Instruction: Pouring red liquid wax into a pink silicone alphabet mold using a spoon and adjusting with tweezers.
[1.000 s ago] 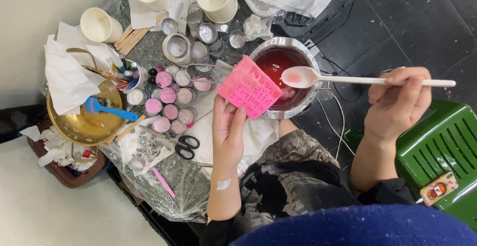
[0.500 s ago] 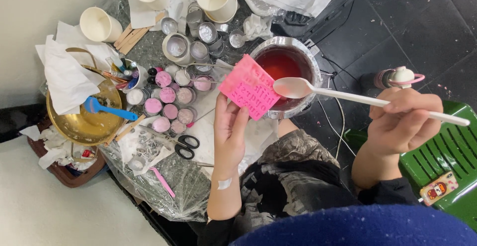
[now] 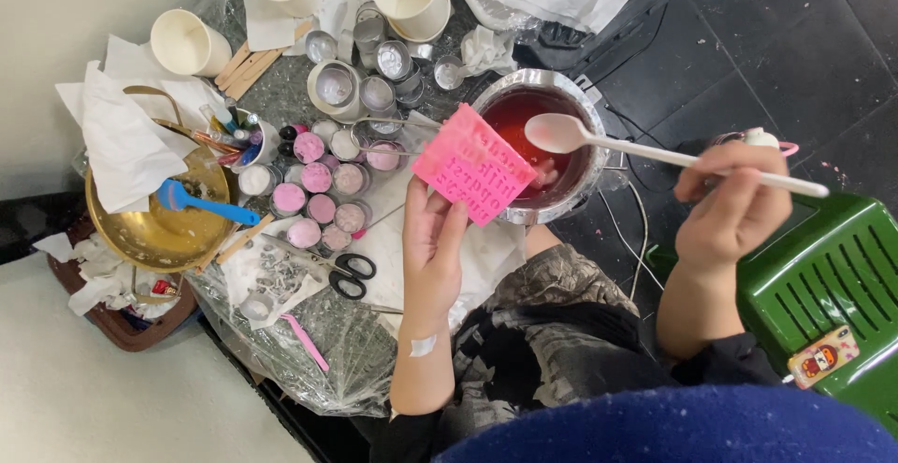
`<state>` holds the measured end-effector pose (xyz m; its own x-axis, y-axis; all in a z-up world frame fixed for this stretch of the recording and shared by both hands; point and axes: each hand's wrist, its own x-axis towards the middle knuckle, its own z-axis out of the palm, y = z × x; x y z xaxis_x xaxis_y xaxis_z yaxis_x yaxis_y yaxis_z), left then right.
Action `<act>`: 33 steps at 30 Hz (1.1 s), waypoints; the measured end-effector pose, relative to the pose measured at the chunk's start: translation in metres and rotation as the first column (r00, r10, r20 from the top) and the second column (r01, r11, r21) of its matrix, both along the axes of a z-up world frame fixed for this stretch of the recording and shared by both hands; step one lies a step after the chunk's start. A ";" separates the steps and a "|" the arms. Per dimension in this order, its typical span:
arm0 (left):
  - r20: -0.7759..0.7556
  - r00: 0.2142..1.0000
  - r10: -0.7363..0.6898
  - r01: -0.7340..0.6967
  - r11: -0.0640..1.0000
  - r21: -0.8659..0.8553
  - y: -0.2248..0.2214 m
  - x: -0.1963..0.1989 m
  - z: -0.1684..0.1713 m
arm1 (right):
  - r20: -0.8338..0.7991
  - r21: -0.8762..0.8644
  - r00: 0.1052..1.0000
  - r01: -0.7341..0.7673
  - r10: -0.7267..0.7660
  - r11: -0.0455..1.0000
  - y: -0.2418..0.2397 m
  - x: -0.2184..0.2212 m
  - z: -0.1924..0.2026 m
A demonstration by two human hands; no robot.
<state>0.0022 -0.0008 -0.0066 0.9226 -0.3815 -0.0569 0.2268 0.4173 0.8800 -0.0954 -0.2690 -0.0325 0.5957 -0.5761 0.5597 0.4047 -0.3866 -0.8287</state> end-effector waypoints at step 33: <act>0.059 0.998 0.027 -0.030 0.998 0.056 -0.002 -0.014 -0.019 | -0.688 -0.660 0.718 -0.680 0.106 0.320 0.231 0.089 -0.070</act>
<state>-0.0117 -0.0031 -0.0256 0.9355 -0.3524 -0.0234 0.1630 0.3719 0.9138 -0.0065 -0.0375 -0.1022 0.9035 0.4053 0.1392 0.4285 -0.8612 -0.2734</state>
